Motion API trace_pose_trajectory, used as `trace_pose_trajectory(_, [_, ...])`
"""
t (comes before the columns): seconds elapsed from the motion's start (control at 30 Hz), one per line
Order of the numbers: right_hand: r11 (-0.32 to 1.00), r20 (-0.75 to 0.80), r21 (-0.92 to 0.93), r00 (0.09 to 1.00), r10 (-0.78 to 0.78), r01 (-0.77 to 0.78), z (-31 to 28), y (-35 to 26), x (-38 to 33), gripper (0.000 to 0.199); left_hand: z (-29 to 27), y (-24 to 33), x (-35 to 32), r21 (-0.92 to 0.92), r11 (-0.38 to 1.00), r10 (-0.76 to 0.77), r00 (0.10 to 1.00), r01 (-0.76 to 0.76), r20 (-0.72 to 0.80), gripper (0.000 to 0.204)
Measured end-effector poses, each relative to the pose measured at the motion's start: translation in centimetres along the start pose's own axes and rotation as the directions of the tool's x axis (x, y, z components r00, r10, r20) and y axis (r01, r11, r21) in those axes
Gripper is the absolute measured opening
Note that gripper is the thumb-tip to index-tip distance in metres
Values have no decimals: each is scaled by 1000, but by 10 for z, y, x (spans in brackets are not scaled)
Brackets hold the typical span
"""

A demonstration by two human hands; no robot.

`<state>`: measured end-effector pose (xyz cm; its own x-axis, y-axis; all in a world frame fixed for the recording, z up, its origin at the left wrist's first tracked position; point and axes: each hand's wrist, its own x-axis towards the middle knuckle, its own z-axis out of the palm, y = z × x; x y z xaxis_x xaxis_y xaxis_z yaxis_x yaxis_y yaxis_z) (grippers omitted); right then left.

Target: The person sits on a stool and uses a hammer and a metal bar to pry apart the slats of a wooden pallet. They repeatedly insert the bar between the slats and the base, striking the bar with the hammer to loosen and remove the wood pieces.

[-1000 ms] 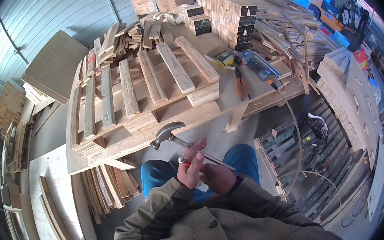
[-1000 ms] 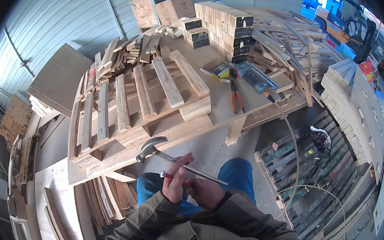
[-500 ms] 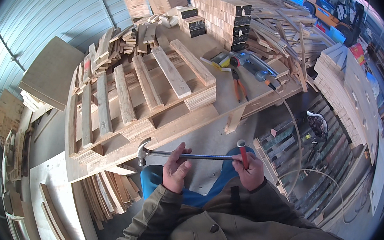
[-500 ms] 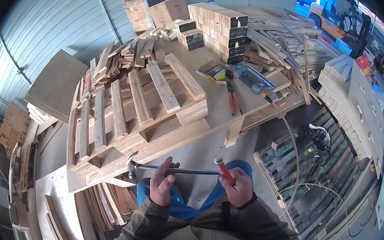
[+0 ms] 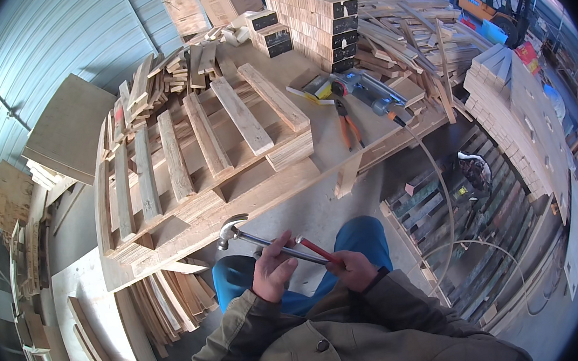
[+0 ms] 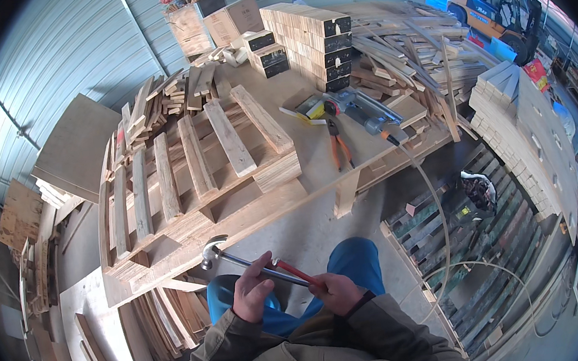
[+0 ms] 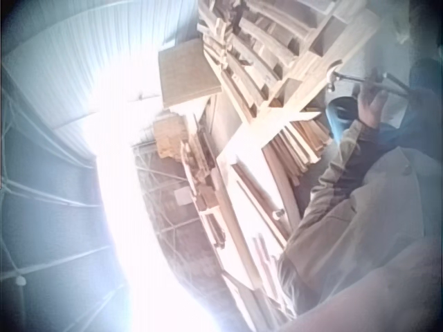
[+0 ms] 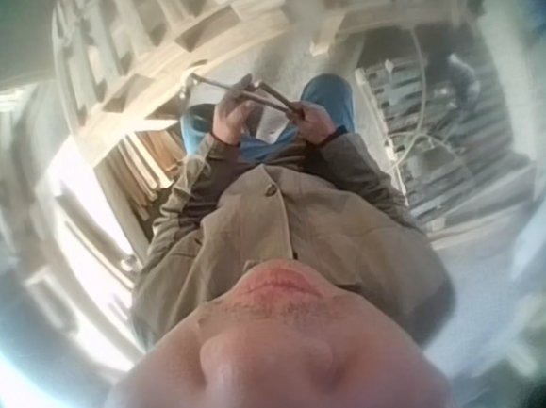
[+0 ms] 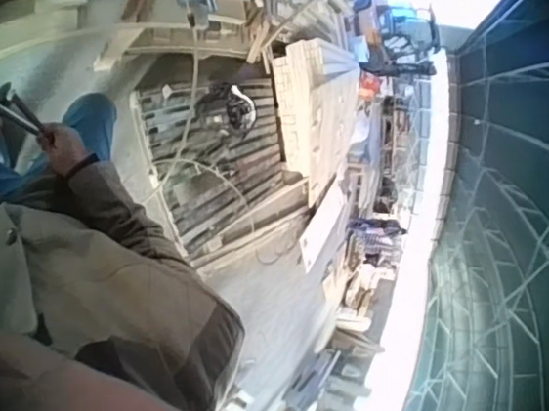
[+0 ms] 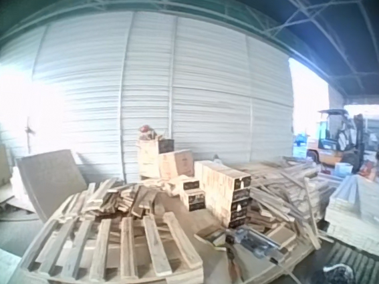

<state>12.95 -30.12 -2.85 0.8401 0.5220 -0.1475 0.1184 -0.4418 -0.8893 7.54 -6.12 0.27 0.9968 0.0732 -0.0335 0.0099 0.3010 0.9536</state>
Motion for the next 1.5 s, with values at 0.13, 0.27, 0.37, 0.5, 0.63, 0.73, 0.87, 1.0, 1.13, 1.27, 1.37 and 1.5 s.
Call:
trace_pose_trajectory(0.13, [995, -61, -94, 998, -21, 15, -7, -5, -2, 25, -6, 27, -3, 262, 954, -138, 989, 145, -45, 71])
trace_pose_trajectory(0.27, [978, -107, -191, 989, -105, 83, -22, -3, 1, 25, -18, 76, -18, 824, 565, 45, 996, 41, -81, 59])
trace_pose_trajectory(0.37, [984, -39, -177, 998, -40, 33, -30, -2, 4, 26, -29, 105, -16, 977, -15, 363, 909, -214, 205, 62])
trace_pose_trajectory(0.5, [982, 75, -183, 997, -26, 40, -28, -6, 9, 28, -42, 113, 3, 921, -199, 189, 909, -336, 372, 56])
trace_pose_trajectory(0.63, [991, 142, -130, 990, -22, 41, -27, -13, 11, 32, -54, 108, 11, 834, -352, 54, 881, -425, 471, 39])
trace_pose_trajectory(0.73, [987, 200, -157, 980, -5, 37, -30, -14, 13, 32, -59, 103, 9, 784, -407, 16, 855, -468, 518, 26])
trace_pose_trajectory(0.87, [973, -28, 44, 974, -226, 227, -31, -13, 21, 26, -66, 106, 8, 875, -190, 26, 889, -445, 458, 20])
trace_pose_trajectory(1.0, [894, -488, 280, 854, -182, 350, -47, -6, 30, 19, -77, 135, 4, 899, -220, 248, 869, -380, 428, 23])
trace_pose_trajectory(1.13, [830, -557, 461, 831, -5, 314, -77, 15, 36, 22, -90, 191, 5, 976, -174, 394, 900, -128, 188, 21])
trace_pose_trajectory(1.27, [786, -468, 592, 870, 158, 176, -71, 41, 30, 24, -103, 237, 30, 982, -178, 502, 864, 62, 37, 19])
trace_pose_trajectory(1.37, [750, -352, 660, 898, 266, 36, -52, 56, 17, 26, -112, 254, 58, 968, -94, 480, 862, 233, -161, 19])
trace_pose_trajectory(1.5, [710, -239, 697, 899, 367, -104, -35, 68, 4, 25, -120, 257, 89, 949, -165, 460, 872, 269, -168, 22])
